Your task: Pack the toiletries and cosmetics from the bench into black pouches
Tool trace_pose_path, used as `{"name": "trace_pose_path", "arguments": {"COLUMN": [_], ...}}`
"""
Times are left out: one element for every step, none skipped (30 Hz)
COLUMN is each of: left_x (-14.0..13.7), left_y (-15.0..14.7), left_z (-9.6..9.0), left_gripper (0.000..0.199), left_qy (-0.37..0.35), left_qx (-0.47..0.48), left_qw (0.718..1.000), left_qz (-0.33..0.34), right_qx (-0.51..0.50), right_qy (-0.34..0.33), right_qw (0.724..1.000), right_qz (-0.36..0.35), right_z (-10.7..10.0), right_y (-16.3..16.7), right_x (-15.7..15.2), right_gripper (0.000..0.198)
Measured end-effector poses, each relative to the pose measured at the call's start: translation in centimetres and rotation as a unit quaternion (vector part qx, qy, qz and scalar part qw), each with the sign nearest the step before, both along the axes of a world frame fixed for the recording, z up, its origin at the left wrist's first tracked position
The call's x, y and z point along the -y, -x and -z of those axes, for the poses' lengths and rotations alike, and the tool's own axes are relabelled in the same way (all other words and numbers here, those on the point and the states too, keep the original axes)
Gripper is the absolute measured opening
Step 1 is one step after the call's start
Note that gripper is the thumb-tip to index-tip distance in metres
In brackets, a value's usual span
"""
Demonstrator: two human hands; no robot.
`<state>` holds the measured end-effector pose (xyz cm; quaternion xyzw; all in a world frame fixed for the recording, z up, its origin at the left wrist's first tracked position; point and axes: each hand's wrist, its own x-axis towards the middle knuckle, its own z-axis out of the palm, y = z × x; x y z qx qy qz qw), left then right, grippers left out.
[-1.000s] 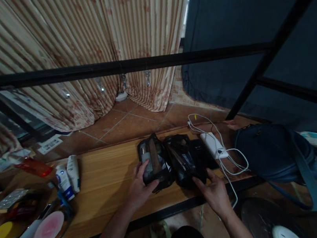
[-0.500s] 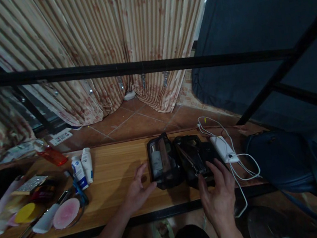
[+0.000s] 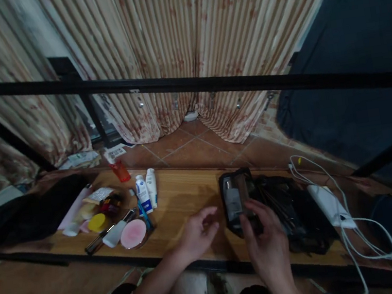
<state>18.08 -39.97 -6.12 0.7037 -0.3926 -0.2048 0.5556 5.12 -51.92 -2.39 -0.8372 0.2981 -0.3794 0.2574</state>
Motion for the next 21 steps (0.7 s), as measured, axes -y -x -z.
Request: {"name": "trace_pose_path", "arguments": {"left_x": [-0.2, -0.5, -0.9, -1.4, -2.0, -2.7, -3.4, -4.2, -5.0, -5.7, -6.4, -7.1, -7.7, -8.2, -8.6, -9.0, -9.3, -9.6, -9.9, -10.1, -10.3], "left_y": [-0.3, -0.7, -1.2, -1.8, -2.4, -3.1, -3.8, -4.5, -5.2, -5.8, -6.3, -6.8, -7.1, -7.4, -7.6, -7.6, -7.6, -7.6, -7.5, -7.4, -7.3], "left_z": [-0.7, -1.4, -2.2, -2.9, -3.5, -4.1, -4.4, -4.7, -4.8, -4.7, -4.6, -4.4, -4.2, -3.9, -3.7, -3.6, -3.5, -3.4, -3.3, -3.3, -3.3], "left_gripper": [0.037, 0.035, 0.034, 0.033, 0.032, 0.031, 0.029, 0.028, 0.027, 0.026, 0.025, 0.025, 0.025, 0.025, 0.026, 0.026, 0.026, 0.026, 0.026, 0.026, 0.027], "left_qy": [0.02, 0.041, 0.059, 0.074, 0.088, 0.1, 0.109, 0.116, 0.12, 0.121, 0.121, 0.12, 0.119, 0.117, 0.115, 0.114, 0.113, 0.11, 0.106, 0.101, 0.096], "left_qx": [0.004, 0.006, 0.005, 0.0, -0.006, -0.011, -0.012, -0.011, -0.008, -0.006, -0.006, -0.009, -0.015, -0.021, -0.027, -0.03, -0.03, -0.028, -0.023, -0.016, -0.011], "left_qw": [1.0, 0.999, 0.998, 0.997, 0.995, 0.993, 0.991, 0.989, 0.986, 0.983, 0.98, 0.977, 0.973, 0.971, 0.97, 0.97, 0.971, 0.972, 0.973, 0.974, 0.975], "left_qz": [0.004, -0.003, -0.013, -0.022, -0.037, -0.053, -0.071, -0.092, -0.114, -0.137, -0.159, -0.179, -0.195, -0.206, -0.211, -0.211, -0.209, -0.206, -0.203, -0.201, -0.2], "right_qx": [0.005, 0.008, 0.01, 0.01, 0.008, 0.007, 0.007, 0.01, 0.016, 0.028, 0.044, 0.061, 0.076, 0.089, 0.097, 0.101, 0.102, 0.099, 0.093, 0.085, 0.077], "right_qy": [-0.027, -0.055, -0.081, -0.103, -0.121, -0.134, -0.144, -0.152, -0.16, -0.169, -0.18, -0.191, -0.201, -0.211, -0.219, -0.224, -0.228, -0.232, -0.235, -0.238, -0.24], "right_qw": [0.999, 0.998, 0.995, 0.992, 0.989, 0.985, 0.982, 0.978, 0.975, 0.971, 0.966, 0.961, 0.957, 0.953, 0.951, 0.949, 0.948, 0.948, 0.947, 0.947, 0.947], "right_qz": [-0.02, -0.036, -0.052, -0.067, -0.085, -0.104, -0.123, -0.139, -0.154, -0.168, -0.179, -0.188, -0.194, -0.197, -0.198, -0.197, -0.195, -0.195, -0.196, -0.198, -0.201], "right_z": [0.0, 0.1, 0.3, 0.5, 0.7, 0.8, 0.9, 1.0, 1.2, 1.3, 1.5, 1.8, 2.1, 2.4, 2.8, 3.1, 3.4, 3.6, 3.9, 4.1, 4.4], "right_y": [-1.1, -2.3, -3.4, -4.6, -5.7, -6.9, -8.0, -9.2, -10.3, -11.4, -12.4, -13.2, -13.9, -14.4, -14.7, -14.9, -15.1, -15.1, -15.2, -15.2, -15.2], "right_x": [-1.0, -1.9, -2.7, -3.4, -4.1, -4.7, -5.3, -5.9, -6.6, -7.3, -8.1, -8.9, -9.7, -10.4, -11.0, -11.4, -11.8, -12.0, -12.0, -12.0, -12.0], "right_gripper": [0.031, 0.03, 0.03, 0.031, 0.031, 0.031, 0.031, 0.03, 0.03, 0.029, 0.028, 0.027, 0.027, 0.026, 0.025, 0.025, 0.024, 0.024, 0.024, 0.024, 0.024]}}
